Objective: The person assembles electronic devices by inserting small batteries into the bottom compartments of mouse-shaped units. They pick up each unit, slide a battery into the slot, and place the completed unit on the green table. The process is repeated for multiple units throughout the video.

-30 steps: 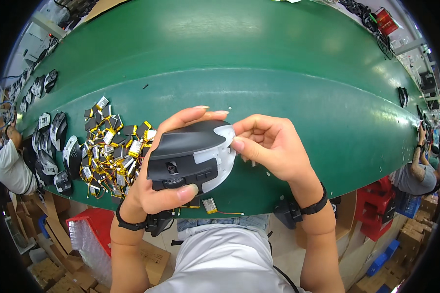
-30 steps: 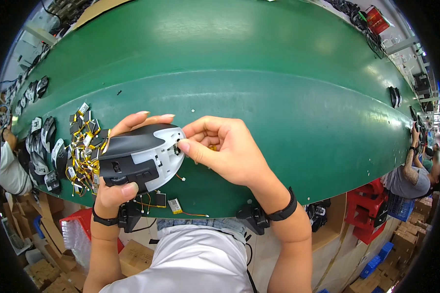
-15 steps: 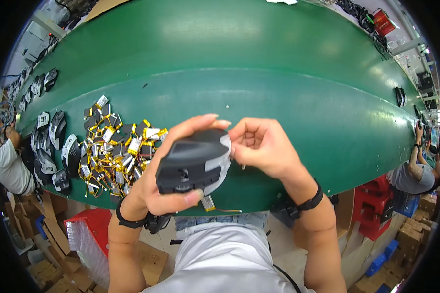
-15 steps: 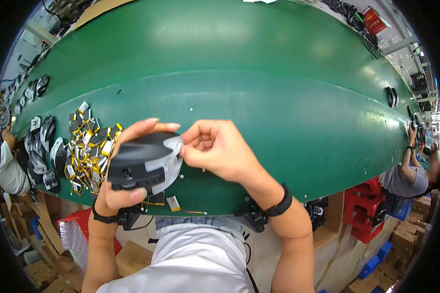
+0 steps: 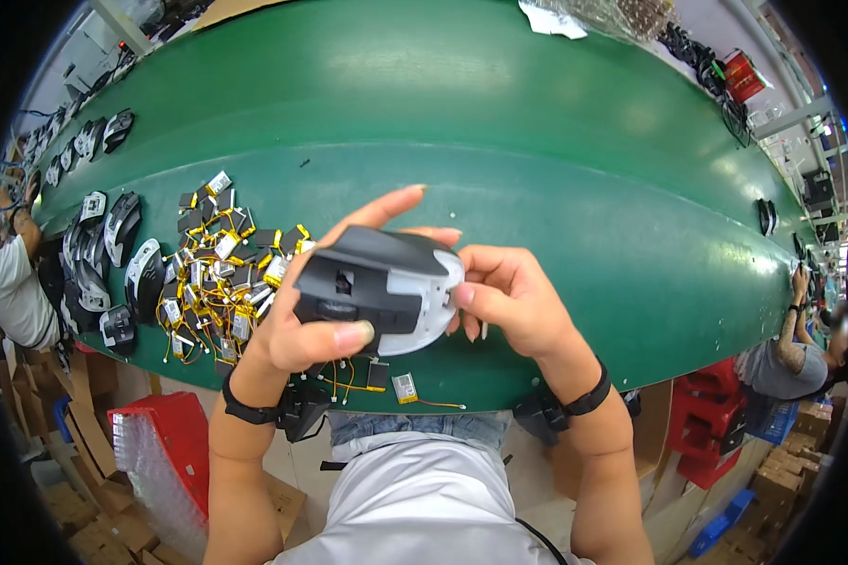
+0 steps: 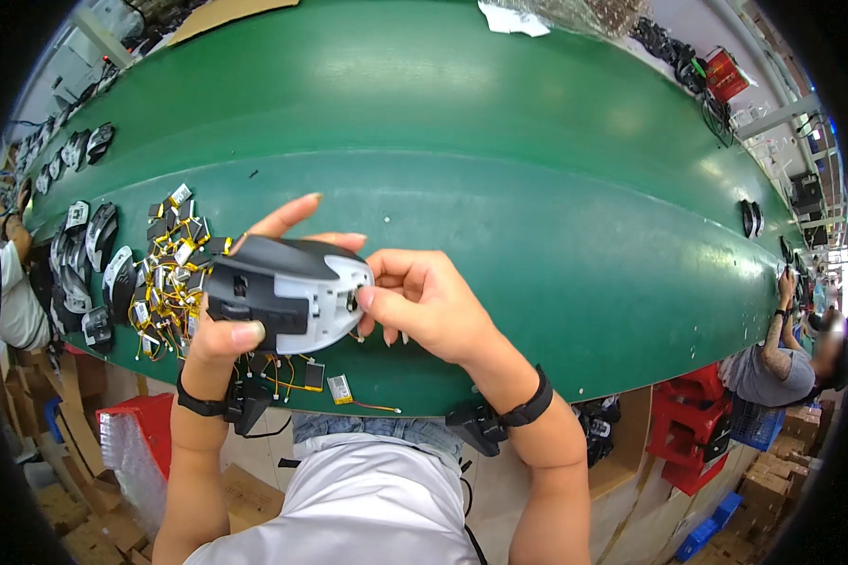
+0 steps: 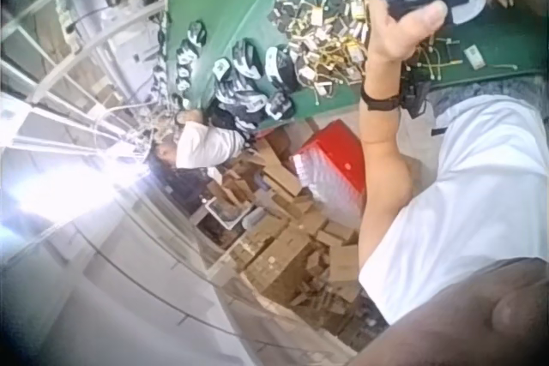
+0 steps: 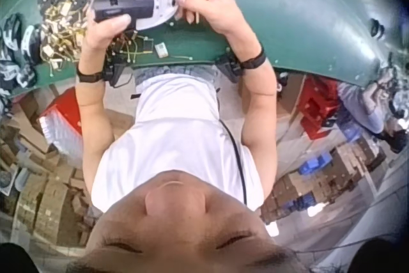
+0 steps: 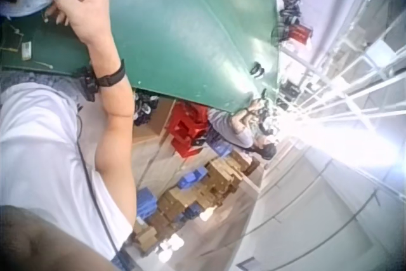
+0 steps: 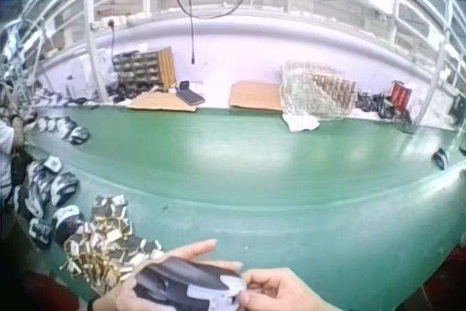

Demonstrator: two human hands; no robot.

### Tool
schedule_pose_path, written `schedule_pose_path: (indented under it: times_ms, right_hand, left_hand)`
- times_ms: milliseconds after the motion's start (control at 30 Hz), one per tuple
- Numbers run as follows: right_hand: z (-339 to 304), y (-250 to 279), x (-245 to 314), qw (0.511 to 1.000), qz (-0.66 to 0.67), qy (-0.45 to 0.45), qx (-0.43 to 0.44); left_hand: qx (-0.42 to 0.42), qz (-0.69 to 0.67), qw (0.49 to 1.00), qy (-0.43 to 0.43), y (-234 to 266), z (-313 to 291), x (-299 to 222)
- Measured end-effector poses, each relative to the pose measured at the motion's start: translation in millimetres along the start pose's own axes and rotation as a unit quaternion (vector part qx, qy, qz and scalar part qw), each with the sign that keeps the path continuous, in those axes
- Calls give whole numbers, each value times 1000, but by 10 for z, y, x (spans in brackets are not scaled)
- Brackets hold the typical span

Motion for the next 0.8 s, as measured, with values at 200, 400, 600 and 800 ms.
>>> schedule_pose_path:
  times_ms: [200, 400, 600, 800]
  right_hand:
    - [-31, -100, 7, 998, -24, 39, -31]
    - [18, -87, -88, 996, 80, -2, -50]
    - [-9, -235, -12, 998, 38, -43, -2]
    - [-68, -20, 261, 984, -7, 149, -94]
  left_hand:
    - [23, 27, 999, 14, 55, -50, 66]
    - [10, -3, 997, -73, -1, 54, 84]
    - [-98, -40, 994, -28, 119, 42, 122]
    - [-150, -155, 976, -41, 274, 19, 27]
Point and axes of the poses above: each hand's wrist, its own z-axis towards the middle knuckle, its own y-axis out of the back of the hand, x = y × z, the point moved 3 cm from there along z, towards the middle knuckle, and after that the axes turned 9 degrees about y, right-handed, at the moved point
